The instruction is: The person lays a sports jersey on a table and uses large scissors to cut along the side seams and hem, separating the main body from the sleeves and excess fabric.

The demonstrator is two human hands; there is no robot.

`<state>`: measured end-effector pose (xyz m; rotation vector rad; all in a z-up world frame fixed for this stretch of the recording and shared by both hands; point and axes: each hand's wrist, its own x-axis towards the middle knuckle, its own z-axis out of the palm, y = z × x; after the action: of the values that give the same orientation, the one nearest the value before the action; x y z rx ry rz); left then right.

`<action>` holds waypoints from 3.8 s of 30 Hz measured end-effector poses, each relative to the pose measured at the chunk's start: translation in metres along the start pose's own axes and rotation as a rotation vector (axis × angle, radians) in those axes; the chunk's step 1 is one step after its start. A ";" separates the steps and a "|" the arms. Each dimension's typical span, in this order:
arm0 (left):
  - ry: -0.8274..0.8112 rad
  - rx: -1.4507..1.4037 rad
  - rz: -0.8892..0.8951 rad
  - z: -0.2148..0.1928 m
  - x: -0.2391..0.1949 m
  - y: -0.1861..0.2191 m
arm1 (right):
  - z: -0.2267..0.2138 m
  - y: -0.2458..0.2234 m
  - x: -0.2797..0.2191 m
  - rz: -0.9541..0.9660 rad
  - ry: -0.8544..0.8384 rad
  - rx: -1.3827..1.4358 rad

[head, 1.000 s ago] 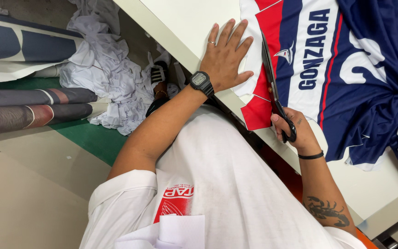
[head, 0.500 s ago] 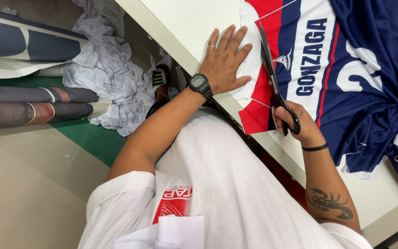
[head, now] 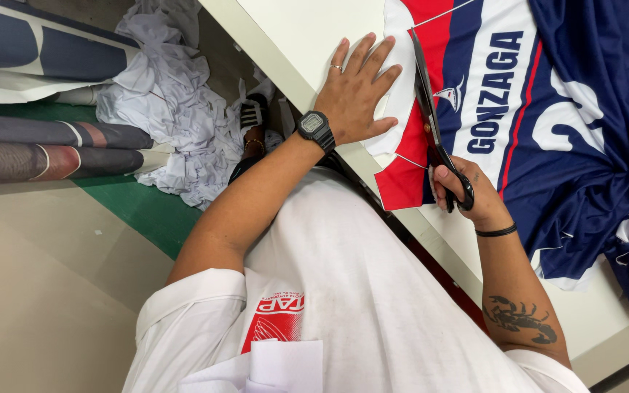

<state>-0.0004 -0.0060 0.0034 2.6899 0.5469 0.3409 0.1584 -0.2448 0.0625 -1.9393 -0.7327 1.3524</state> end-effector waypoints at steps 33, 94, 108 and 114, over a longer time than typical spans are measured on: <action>-0.032 0.082 -0.035 -0.010 0.003 0.008 | -0.082 -0.007 0.028 0.106 -0.062 -0.279; -0.329 -0.212 0.938 -0.048 0.190 -0.166 | 0.296 -0.197 0.121 0.278 0.916 0.999; -0.361 -0.255 0.905 -0.047 0.194 -0.166 | 0.294 -0.226 0.144 0.288 0.976 1.023; -0.373 -0.268 0.889 -0.044 0.192 -0.167 | 0.292 -0.229 0.147 0.308 0.978 1.027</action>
<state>0.1039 0.2303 0.0064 2.4759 -0.7702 0.1075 -0.0900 0.0663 0.0802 -1.5268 0.6462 0.5292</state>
